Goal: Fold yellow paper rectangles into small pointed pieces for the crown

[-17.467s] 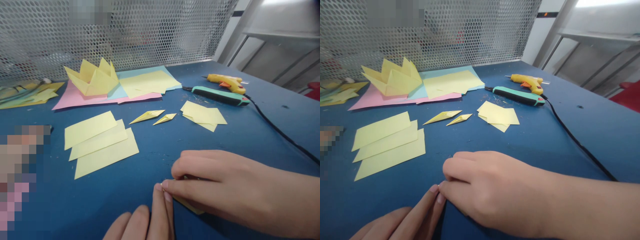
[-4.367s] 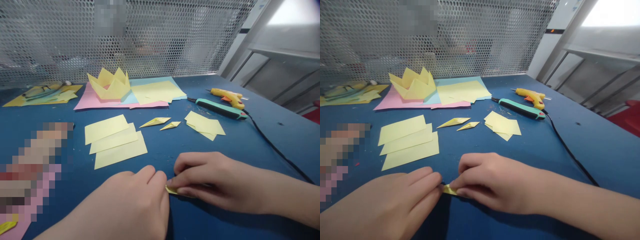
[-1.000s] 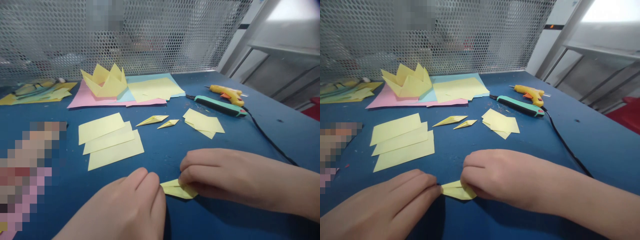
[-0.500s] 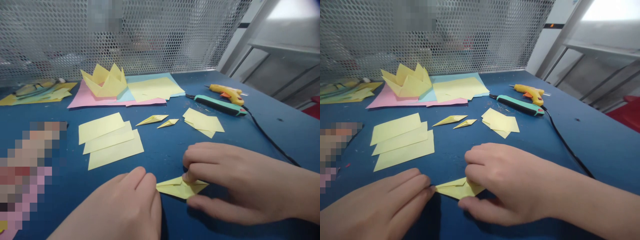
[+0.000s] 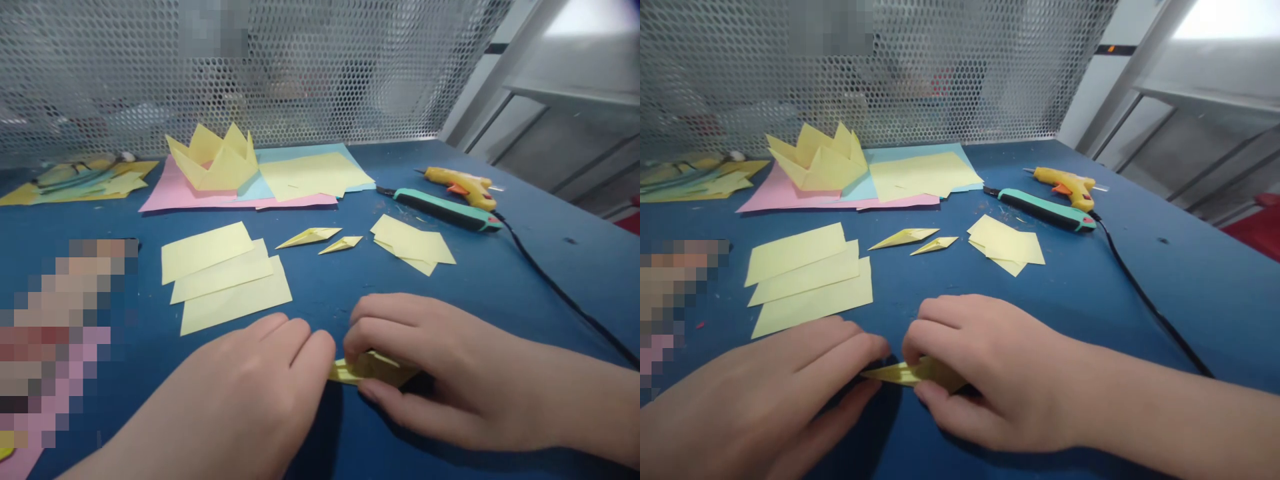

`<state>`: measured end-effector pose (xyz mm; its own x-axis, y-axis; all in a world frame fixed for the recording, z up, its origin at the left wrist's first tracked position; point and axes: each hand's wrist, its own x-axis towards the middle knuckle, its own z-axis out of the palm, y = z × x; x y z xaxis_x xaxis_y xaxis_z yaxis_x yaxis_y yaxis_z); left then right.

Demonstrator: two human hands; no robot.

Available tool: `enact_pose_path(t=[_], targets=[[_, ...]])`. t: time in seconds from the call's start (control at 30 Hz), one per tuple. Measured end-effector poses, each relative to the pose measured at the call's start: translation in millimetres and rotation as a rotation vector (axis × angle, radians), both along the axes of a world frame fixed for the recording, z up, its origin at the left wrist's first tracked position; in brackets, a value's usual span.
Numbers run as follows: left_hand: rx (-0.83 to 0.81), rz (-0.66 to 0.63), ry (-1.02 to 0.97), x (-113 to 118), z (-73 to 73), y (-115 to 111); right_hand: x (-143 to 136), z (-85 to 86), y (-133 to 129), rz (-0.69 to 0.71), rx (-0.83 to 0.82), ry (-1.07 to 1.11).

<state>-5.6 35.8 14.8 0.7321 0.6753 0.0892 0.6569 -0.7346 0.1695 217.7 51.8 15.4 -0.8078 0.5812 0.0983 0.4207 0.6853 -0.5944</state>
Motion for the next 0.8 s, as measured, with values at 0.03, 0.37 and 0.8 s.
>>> enact_pose_path(t=[0.03,0.37,0.8], targets=[[0.043,-0.047,-0.007,0.3,-0.4,0.0,-1.3,-0.9,-0.1,-0.01,-0.01,0.023],[-0.12,0.015,-0.005,1.2,-7.7,0.1,-7.3,-9.2,-1.2,-0.176,-0.145,0.148],[-0.419,0.217,-0.112,-1.6,-7.1,6.9,-8.4,-10.2,-8.1,-0.194,-0.073,0.072]])
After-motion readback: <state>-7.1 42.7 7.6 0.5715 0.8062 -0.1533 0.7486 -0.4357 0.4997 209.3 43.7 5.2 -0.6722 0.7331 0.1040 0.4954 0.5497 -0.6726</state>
